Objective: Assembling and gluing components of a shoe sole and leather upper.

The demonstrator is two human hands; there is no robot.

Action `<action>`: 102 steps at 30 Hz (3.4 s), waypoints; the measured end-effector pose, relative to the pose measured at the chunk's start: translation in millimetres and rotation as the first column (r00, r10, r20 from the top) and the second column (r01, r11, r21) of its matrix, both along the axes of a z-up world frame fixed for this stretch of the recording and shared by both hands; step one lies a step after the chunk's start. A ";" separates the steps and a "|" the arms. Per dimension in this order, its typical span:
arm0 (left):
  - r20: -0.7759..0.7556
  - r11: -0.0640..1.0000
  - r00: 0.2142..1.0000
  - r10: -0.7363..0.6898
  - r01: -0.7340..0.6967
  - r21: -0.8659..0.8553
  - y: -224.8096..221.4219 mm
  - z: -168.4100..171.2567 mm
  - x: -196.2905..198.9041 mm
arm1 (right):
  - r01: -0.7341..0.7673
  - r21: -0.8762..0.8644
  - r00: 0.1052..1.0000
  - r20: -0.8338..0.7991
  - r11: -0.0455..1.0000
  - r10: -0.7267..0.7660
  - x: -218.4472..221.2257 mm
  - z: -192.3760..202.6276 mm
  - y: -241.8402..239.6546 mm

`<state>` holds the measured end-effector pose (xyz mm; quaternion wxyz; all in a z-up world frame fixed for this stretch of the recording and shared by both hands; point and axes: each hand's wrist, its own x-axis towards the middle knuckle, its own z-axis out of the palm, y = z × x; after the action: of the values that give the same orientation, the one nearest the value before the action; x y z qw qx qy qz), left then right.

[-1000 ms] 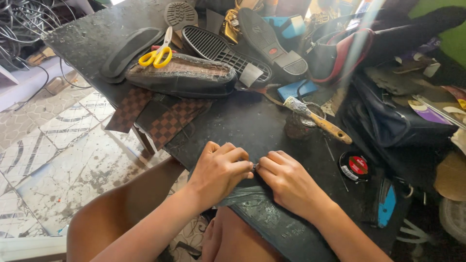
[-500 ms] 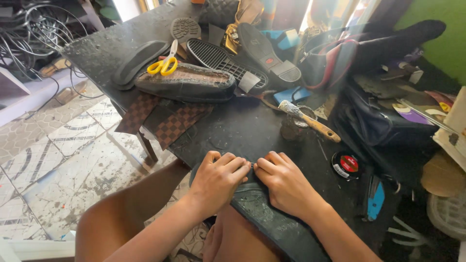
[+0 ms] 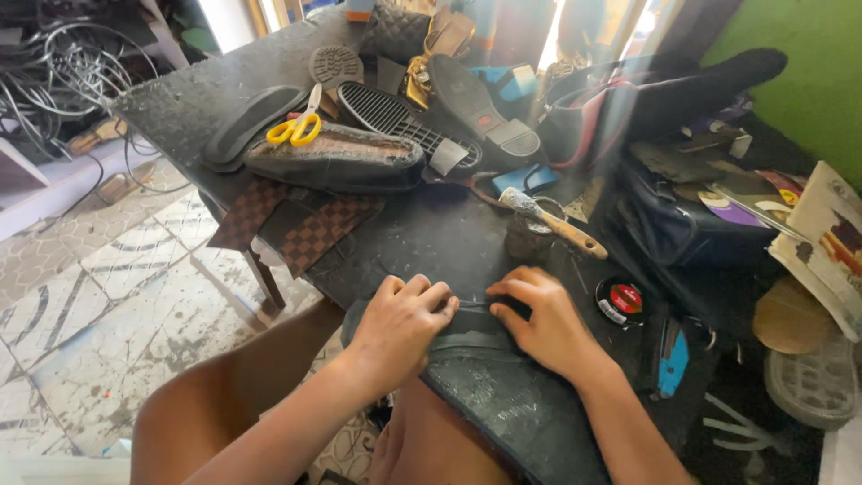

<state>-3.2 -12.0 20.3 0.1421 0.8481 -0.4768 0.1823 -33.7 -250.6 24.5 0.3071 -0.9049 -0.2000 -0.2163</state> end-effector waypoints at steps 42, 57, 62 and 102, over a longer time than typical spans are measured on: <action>-0.092 0.987 0.988 -0.123 0.112 -0.118 -23.5 -10.0 14.2 | -0.234 -0.301 0.971 -0.025 0.924 0.238 -12.7 13.5 3.7; -0.209 0.967 0.964 -0.163 0.113 -0.229 -21.4 -6.1 10.9 | 0.087 0.110 0.965 -0.255 0.990 -0.056 -14.0 12.5 -24.0; -0.236 0.980 0.968 -0.081 0.035 -0.195 -37.0 4.1 9.7 | 0.067 0.091 0.947 -0.321 0.994 -0.034 -11.5 4.4 -28.4; -0.245 0.952 0.952 -0.182 0.109 -0.285 -46.3 -8.3 6.6 | 0.315 0.095 0.931 -0.222 0.944 -0.289 -30.8 -16.4 -32.7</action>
<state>3.4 -58.2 12.0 0.3321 0.7999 -0.4858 0.1177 -64.6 -283.3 8.1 0.3467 -0.9207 -0.0112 -0.1791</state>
